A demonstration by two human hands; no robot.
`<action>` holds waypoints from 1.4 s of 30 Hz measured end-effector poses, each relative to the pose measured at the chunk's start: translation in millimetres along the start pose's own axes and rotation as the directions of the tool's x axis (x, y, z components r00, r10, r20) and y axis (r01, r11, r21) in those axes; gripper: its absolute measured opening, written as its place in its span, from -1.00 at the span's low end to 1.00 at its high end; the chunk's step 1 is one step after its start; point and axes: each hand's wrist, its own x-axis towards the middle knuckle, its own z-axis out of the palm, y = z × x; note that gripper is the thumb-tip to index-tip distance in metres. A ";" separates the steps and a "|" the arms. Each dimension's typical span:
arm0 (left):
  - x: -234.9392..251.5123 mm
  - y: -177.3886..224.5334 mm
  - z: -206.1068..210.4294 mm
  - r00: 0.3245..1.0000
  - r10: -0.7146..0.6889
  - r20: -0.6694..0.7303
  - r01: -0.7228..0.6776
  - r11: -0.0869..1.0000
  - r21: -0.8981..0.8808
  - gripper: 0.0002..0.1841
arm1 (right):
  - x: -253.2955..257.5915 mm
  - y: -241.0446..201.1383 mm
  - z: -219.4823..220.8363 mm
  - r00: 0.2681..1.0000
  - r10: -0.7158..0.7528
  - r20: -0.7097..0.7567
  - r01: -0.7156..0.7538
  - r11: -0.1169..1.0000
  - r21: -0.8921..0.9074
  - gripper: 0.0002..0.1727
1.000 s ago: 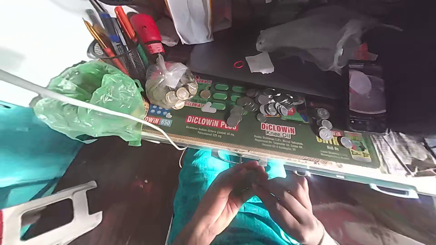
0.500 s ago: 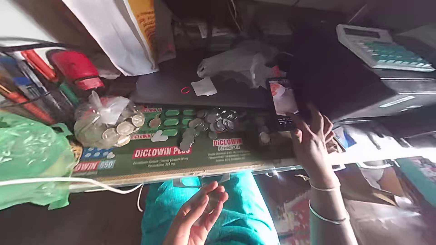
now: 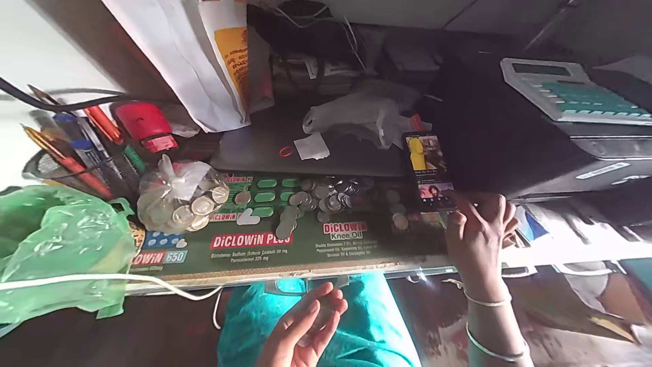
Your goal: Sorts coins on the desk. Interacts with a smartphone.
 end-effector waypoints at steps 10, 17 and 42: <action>-2.1 -1.2 -1.6 0.999 -0.009 -0.047 0.008 1.000 -0.023 -0.64 | 5.0 -4.6 0.1 0.990 0.070 0.125 -0.065 0.997 -0.049 -0.16; -3.5 -2.0 -2.8 0.999 -0.009 -0.033 0.007 0.999 -0.048 -0.65 | 3.1 -5.9 -0.9 0.992 0.065 0.104 -0.061 0.998 -0.035 -0.12; -8.8 -4.3 -7.6 1.000 0.004 -0.023 -0.005 0.998 -0.066 -0.65 | 2.6 -3.1 1.6 0.991 0.080 0.112 -0.075 0.996 -0.046 -0.23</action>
